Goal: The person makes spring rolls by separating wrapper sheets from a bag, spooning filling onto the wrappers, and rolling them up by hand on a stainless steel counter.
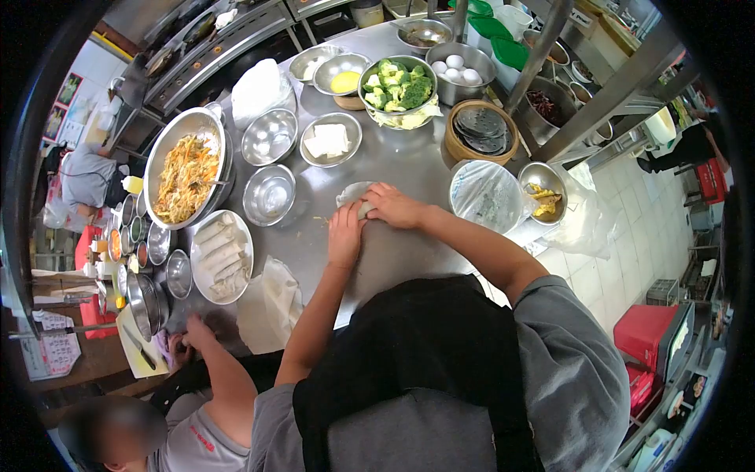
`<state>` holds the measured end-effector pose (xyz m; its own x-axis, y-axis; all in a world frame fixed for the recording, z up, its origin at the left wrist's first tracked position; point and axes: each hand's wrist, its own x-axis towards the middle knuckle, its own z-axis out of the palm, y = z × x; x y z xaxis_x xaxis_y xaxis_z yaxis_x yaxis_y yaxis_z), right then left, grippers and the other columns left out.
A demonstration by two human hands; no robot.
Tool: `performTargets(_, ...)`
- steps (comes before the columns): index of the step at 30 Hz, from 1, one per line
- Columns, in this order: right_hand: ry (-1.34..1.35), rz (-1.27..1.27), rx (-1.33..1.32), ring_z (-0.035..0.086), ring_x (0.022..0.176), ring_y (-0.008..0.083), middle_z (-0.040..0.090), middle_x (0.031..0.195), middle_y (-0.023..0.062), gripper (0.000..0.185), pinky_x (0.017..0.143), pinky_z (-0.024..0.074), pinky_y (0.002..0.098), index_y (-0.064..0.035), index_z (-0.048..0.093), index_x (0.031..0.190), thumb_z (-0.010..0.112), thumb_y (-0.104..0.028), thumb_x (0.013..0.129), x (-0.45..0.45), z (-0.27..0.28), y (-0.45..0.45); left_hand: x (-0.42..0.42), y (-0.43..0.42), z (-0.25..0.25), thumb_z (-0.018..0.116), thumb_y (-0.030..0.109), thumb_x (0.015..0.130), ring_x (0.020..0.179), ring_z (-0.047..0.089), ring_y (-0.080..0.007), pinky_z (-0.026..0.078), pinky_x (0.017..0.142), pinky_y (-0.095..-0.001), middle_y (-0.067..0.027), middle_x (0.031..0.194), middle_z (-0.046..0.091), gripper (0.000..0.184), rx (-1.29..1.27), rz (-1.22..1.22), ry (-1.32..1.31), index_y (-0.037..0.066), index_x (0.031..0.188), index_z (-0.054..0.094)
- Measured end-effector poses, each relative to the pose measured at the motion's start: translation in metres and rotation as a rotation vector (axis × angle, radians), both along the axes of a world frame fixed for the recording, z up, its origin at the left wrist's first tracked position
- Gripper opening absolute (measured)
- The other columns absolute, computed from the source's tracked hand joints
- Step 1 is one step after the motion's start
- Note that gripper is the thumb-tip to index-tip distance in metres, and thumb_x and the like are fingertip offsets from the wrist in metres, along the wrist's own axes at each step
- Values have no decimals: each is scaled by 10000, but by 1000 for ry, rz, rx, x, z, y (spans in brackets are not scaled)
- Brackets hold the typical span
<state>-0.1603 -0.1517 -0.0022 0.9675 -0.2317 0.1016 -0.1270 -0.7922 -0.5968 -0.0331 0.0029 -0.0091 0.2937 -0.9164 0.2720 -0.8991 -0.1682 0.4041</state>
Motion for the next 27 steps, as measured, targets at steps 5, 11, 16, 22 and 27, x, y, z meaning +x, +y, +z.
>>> performTargets(5, -63, -41, -176, 470, 1258, 306, 519, 1305, 111, 578, 1035, 395, 449, -93, 545, 1318, 776, -217, 803, -19, 21, 0, 10, -2, -4, 687, 171, 876, 1161, 543, -344, 442, 980, -455, -125, 1279, 568, 469, -47, -65, 8, 74, 1314, 551)
performTargets(11, -78, -61, -134, 497, 1224, 299, 547, 1272, 76, 552, 1024, 414, 444, -138, 589, 1281, 789, -206, 770, -21, 13, -5, 8, -7, 16, 706, 165, 859, 1142, 543, -359, 445, 973, -458, -133, 1253, 561, 479, -15, -100, -1, 73, 1306, 559)
performTargets(16, -93, -45, -42, 501, 1204, 323, 561, 1247, 85, 542, 1024, 424, 435, -120, 600, 1262, 791, -165, 757, -18, 11, -12, 11, -10, 15, 705, 179, 863, 1134, 540, -353, 448, 967, -455, -122, 1240, 552, 480, 5, -99, -1, 89, 1313, 564)
performTargets(22, -117, -108, 95, 499, 1185, 343, 570, 1231, 95, 527, 1039, 430, 433, -102, 611, 1235, 798, -118, 742, -25, 8, -19, 17, -12, 10, 723, 180, 839, 1131, 540, -346, 448, 961, -455, -112, 1223, 554, 501, 12, -116, 10, 85, 1306, 570)
performTargets(27, -92, -104, 83, 501, 1182, 343, 575, 1224, 93, 514, 1033, 431, 434, -112, 619, 1222, 802, -131, 743, -24, -1, -22, 20, -13, 13, 741, 158, 821, 1135, 541, -351, 448, 964, -456, -121, 1227, 561, 512, 26, -132, 38, 83, 1298, 572)
